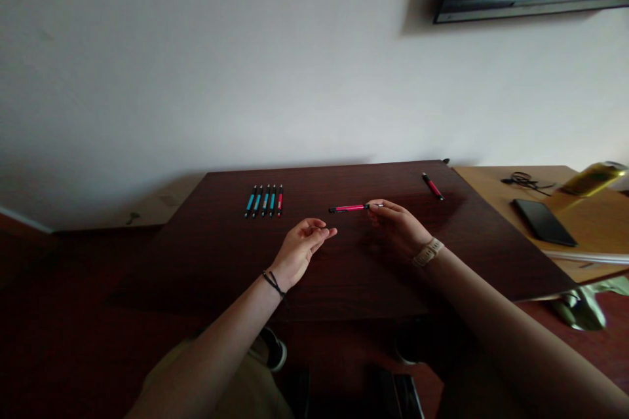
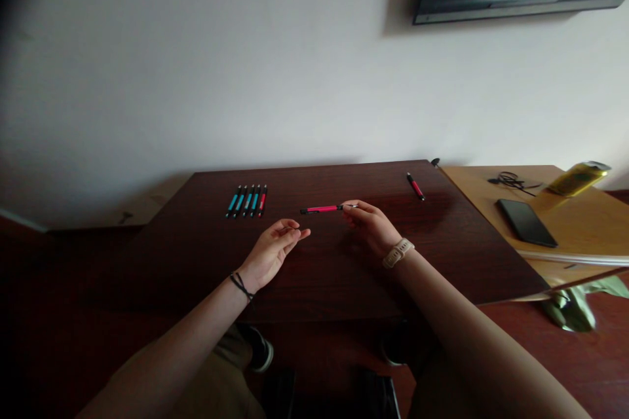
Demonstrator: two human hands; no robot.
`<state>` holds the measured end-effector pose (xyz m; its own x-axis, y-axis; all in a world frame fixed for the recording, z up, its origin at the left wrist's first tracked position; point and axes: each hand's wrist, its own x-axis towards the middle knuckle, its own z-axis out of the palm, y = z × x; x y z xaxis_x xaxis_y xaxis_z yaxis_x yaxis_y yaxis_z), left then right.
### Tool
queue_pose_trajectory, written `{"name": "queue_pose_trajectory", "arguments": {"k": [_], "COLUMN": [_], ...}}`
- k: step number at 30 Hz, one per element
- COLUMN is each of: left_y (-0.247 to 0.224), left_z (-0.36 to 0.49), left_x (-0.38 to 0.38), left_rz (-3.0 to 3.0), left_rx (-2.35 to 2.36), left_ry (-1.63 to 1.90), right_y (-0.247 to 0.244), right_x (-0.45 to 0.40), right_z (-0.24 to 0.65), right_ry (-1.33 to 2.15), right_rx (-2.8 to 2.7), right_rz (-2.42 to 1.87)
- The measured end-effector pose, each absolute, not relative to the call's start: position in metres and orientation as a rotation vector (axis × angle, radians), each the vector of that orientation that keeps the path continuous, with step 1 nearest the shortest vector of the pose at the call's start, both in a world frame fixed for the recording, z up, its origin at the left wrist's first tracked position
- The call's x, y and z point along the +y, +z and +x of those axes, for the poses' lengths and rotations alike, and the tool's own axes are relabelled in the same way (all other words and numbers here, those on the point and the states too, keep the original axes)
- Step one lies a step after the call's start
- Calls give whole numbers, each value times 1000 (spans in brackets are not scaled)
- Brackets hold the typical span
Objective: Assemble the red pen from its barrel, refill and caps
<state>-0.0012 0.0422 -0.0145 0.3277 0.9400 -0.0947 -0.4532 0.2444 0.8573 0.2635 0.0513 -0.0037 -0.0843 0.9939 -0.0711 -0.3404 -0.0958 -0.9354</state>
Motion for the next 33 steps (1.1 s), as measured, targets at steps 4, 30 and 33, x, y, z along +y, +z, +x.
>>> {"name": "queue_pose_trajectory", "arguments": {"k": [4, 30, 33], "left_y": [-15, -26, -25], "left_z": [-3, -5, -5], "left_x": [45, 54, 54], "left_rz": [803, 769, 712], "left_rx": [710, 836, 811], "left_ry": [1108, 1218, 1223], "right_y": [-6, -5, -6], "right_x": [52, 50, 50], "right_z": [265, 260, 260], "right_ry": [1448, 1408, 1419], "right_rx": [-966, -1029, -1035], "right_rz": [-1002, -1056, -1046]}}
